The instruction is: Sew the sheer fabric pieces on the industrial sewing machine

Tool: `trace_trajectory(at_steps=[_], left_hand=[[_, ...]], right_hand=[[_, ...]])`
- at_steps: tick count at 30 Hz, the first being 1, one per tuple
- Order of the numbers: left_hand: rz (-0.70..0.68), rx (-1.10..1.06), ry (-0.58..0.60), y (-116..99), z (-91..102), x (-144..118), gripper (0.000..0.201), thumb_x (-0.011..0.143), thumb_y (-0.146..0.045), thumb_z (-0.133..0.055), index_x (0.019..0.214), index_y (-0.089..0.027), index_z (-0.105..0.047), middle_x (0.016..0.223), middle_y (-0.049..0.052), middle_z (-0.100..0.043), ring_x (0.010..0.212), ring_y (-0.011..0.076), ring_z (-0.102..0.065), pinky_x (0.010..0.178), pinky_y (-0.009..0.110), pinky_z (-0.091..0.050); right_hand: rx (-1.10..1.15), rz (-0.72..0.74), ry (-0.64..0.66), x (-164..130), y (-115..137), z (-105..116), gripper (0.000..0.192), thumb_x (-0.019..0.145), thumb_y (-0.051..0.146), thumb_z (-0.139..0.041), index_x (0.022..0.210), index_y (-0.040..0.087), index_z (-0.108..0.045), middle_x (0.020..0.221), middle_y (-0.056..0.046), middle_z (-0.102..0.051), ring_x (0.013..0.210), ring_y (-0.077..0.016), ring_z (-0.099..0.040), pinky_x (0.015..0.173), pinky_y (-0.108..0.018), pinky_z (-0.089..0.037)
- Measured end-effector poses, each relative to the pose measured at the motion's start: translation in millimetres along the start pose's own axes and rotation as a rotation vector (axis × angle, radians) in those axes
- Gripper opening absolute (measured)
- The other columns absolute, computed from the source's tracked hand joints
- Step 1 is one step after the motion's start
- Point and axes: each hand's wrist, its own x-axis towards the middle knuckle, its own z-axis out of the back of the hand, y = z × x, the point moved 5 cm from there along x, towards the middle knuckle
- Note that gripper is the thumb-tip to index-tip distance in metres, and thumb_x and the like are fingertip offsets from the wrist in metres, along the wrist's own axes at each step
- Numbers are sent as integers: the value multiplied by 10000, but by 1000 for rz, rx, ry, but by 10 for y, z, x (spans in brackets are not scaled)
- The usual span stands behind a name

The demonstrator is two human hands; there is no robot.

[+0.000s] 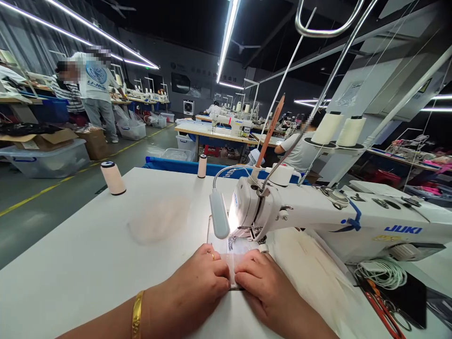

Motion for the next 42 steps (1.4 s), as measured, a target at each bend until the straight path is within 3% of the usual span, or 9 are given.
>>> trace_trajectory(at_steps=[12, 23, 30, 37, 42], left_hand=[[50, 56, -55, 163, -59, 29, 247, 830, 23, -633, 764, -211, -594, 829, -17, -691, 757, 178, -558, 815, 365, -370], [80, 108, -46, 310, -82, 96, 212, 848, -1, -642, 853, -204, -700, 915, 15, -732, 835, 209, -638, 843, 394, -420], [134, 148, -64, 333, -1, 201, 246, 892, 16, -566, 789, -191, -649, 881, 15, -713, 796, 202, -627, 797, 378, -434], [272, 163, -4, 425, -11, 180, 204, 1021, -128, -512, 984, -202, -698, 1094, 82, -712, 864, 246, -623, 779, 375, -485], [301, 217, 23, 389, -13, 158, 242, 1044, -164, -497, 1227, -209, -647, 1296, 137, -676, 998, 294, -651, 862, 433, -519]], right_hand=[[-52, -83, -10, -1, -120, -101, 344, 918, -36, -485, 1059, 233, -646, 1038, -47, -731, 931, -238, -637, 787, -372, -483], [-63, -169, -34, 80, -213, -146, 388, 851, -53, -460, 1013, 238, -657, 1152, -72, -757, 1036, -275, -670, 804, -402, -568], [-143, -256, 6, 90, -329, -202, 558, 874, -22, -470, 1311, 256, -678, 1367, -66, -725, 1125, -289, -684, 895, -436, -596], [-222, -290, 15, 97, -363, -193, 523, 973, 65, -479, 1452, 205, -639, 1377, -129, -728, 1196, -326, -675, 951, -476, -614], [-185, -218, -64, 94, -266, -131, 456, 960, 15, -425, 1288, 207, -676, 1254, -126, -760, 1054, -292, -721, 836, -439, -641]])
